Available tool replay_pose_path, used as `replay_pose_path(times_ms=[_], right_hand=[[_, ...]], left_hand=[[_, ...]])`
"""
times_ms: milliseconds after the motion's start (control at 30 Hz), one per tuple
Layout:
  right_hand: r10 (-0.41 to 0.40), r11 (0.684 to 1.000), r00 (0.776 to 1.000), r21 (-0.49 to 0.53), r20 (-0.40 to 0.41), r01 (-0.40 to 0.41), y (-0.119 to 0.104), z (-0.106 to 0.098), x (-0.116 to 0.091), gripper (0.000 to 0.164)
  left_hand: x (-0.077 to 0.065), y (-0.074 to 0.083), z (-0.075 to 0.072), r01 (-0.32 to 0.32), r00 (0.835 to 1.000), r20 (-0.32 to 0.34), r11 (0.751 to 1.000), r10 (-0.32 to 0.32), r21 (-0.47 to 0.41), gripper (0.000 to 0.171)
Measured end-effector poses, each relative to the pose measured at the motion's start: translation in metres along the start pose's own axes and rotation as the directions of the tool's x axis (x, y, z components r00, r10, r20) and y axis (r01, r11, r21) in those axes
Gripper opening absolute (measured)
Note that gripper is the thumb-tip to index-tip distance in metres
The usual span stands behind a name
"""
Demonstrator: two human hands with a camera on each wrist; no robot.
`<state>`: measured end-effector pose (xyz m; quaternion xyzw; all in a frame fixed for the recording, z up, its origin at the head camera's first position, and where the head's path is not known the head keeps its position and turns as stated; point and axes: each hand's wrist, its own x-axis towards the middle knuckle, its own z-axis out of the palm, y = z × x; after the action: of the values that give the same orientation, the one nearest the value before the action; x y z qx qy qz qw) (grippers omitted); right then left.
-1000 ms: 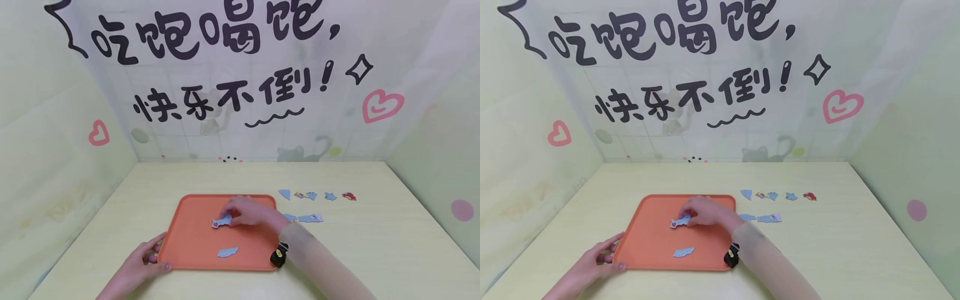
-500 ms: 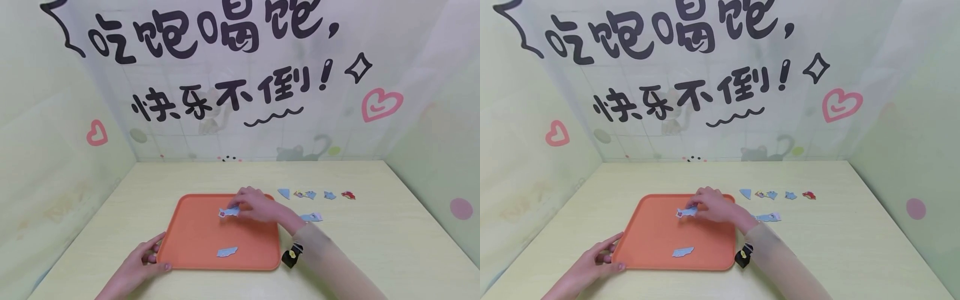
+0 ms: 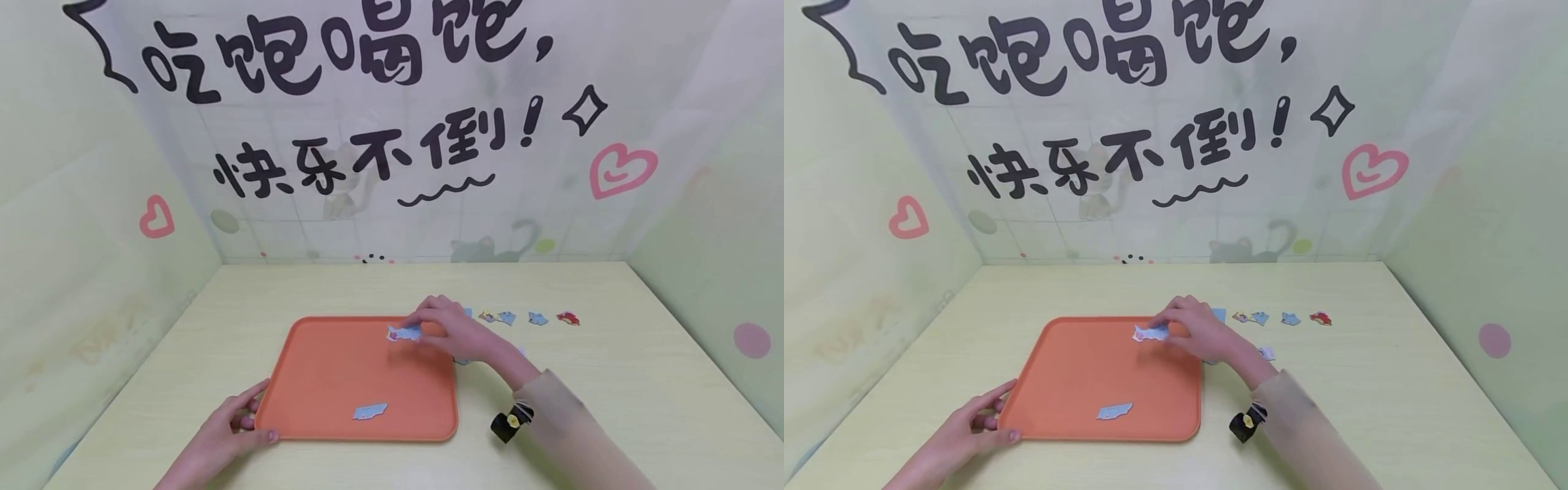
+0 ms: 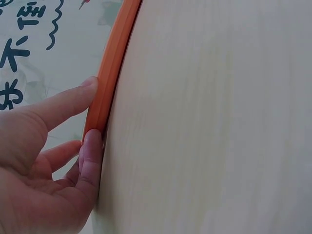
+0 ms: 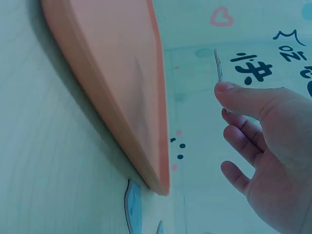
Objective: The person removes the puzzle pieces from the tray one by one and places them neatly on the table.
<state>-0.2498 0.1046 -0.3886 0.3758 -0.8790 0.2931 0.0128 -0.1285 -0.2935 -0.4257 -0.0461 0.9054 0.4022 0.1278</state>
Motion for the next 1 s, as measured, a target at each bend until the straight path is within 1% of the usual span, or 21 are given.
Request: replay_pose_path(times_ms=[333,500,767,833,1000], right_hand=[[0.027,0.999,0.991,-0.012,-0.128,-0.029,0.015,-0.016,-0.037,0.033],[0.046,0.999,0.987,-0.011,-0.152,-0.048,0.023,-0.02,-0.053,0.033],[0.063,0.996,0.982,-0.05,-0.18,-0.073,0.038,-0.028,-0.081,0.033],[0.073,0.995,0.979,-0.06,-0.188,-0.086,0.042,-0.03,-0.087,0.034],[0.097,0.985,0.974,-0.122,-0.204,-0.123,0.054,-0.035,-0.101,0.033]], left_hand=[[0.0,0.0,-0.001,-0.01,1.0,0.006,1.0,0.01,-0.014,0.091],[-0.002,0.0,-0.002,-0.006,1.0,0.008,1.0,0.006,-0.017,0.091],[-0.001,0.0,-0.001,0.0,1.0,0.009,1.0,0.0,-0.009,0.092],[-0.001,0.0,-0.001,-0.001,1.0,0.011,1.0,0.001,-0.028,0.091],[-0.002,0.0,-0.001,-0.013,1.0,0.014,0.998,0.013,-0.063,0.091]])
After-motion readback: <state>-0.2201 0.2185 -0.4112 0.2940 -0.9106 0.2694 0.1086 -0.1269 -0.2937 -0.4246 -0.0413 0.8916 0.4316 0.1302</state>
